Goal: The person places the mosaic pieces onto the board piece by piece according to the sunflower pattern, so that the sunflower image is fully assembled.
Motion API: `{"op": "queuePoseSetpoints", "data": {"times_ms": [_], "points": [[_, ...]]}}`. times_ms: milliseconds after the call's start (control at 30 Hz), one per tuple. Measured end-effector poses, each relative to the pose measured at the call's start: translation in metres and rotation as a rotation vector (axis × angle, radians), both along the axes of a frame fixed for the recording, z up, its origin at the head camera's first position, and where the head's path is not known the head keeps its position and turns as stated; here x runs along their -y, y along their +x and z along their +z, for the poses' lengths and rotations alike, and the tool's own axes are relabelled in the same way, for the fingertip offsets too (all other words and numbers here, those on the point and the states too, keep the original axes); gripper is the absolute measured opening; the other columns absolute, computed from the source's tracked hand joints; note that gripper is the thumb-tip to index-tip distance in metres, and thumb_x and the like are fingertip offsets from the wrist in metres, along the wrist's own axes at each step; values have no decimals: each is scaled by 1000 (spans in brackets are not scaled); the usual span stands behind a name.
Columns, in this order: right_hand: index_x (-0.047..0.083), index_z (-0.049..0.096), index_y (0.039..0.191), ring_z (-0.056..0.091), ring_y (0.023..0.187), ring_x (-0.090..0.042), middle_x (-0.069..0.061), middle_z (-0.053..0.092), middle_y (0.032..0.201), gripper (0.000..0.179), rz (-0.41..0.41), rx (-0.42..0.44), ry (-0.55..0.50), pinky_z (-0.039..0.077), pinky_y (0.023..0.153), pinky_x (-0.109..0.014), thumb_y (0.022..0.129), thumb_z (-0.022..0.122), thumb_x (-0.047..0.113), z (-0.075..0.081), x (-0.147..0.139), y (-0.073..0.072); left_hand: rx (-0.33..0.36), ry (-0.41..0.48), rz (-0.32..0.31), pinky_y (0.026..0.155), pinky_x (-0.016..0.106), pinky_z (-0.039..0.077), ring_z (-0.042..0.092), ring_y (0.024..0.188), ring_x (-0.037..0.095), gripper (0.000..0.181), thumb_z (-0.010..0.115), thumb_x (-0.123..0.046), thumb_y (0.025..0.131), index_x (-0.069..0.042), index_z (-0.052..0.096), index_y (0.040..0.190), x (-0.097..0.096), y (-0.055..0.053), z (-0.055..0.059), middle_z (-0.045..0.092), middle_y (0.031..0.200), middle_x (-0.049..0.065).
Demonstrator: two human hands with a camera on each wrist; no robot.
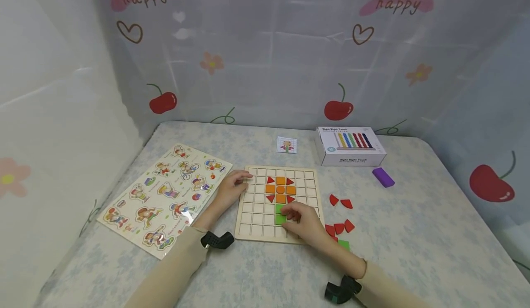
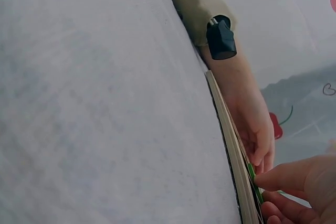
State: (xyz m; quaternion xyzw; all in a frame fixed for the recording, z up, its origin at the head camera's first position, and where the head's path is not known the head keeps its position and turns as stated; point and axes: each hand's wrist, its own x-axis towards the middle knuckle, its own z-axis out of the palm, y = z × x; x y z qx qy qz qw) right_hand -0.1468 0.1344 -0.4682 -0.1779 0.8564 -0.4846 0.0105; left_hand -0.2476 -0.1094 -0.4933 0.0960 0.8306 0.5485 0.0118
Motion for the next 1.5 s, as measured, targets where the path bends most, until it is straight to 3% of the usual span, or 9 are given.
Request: {"op": "queuePoseSetpoints", "data": {"times_ms": [367, 667, 1033, 1233, 1367, 1500], "points": [[3, 67, 102, 60, 81, -18, -9, 68, 95, 25, 12, -9, -2, 52, 71, -21, 78, 74, 2, 1, -5, 0, -14, -17, 2, 101, 38, 44, 55, 114, 21, 24, 58, -7, 90, -11, 68, 112, -3, -1, 0, 58, 128, 5], [1, 64, 111, 58, 79, -7, -10, 67, 95, 31, -119, 69, -23, 51, 69, -18, 81, 70, 1, 10, -33, 14, -22, -22, -1, 102, 39, 45, 55, 114, 22, 24, 59, -6, 90, -10, 69, 111, -4, -2, -1, 59, 127, 5], [-1, 63, 112, 58, 77, 0, -13, 68, 94, 34, -244, 31, 15, 53, 66, -18, 79, 72, 1, 12, -93, 42, -17, -1, -5, 103, 41, 44, 54, 116, 23, 24, 59, -8, 90, -11, 69, 112, 1, -2, -3, 58, 129, 5], [3, 65, 112, 60, 81, -3, -11, 70, 97, 37, -331, 126, 57, 53, 68, -18, 78, 76, 8, 11, -116, 58, -10, -1, -7, 104, 41, 44, 54, 116, 23, 24, 58, -8, 91, -11, 68, 112, 1, -1, -3, 57, 129, 5], [7, 64, 115, 59, 85, 0, -7, 70, 103, 43, -305, 200, 104, 52, 72, -17, 76, 79, 15, 6, -125, 66, -23, -6, -10, 103, 42, 44, 54, 116, 24, 24, 58, -7, 91, -10, 68, 112, 0, 1, -2, 57, 129, 6], [8, 64, 116, 58, 89, 1, -5, 69, 106, 46, -244, 180, 138, 52, 76, -18, 74, 80, 14, 2, -127, 69, -32, -9, -8, 103, 41, 44, 54, 116, 24, 24, 58, -7, 91, -10, 68, 112, 0, 2, -1, 57, 129, 7]]}}
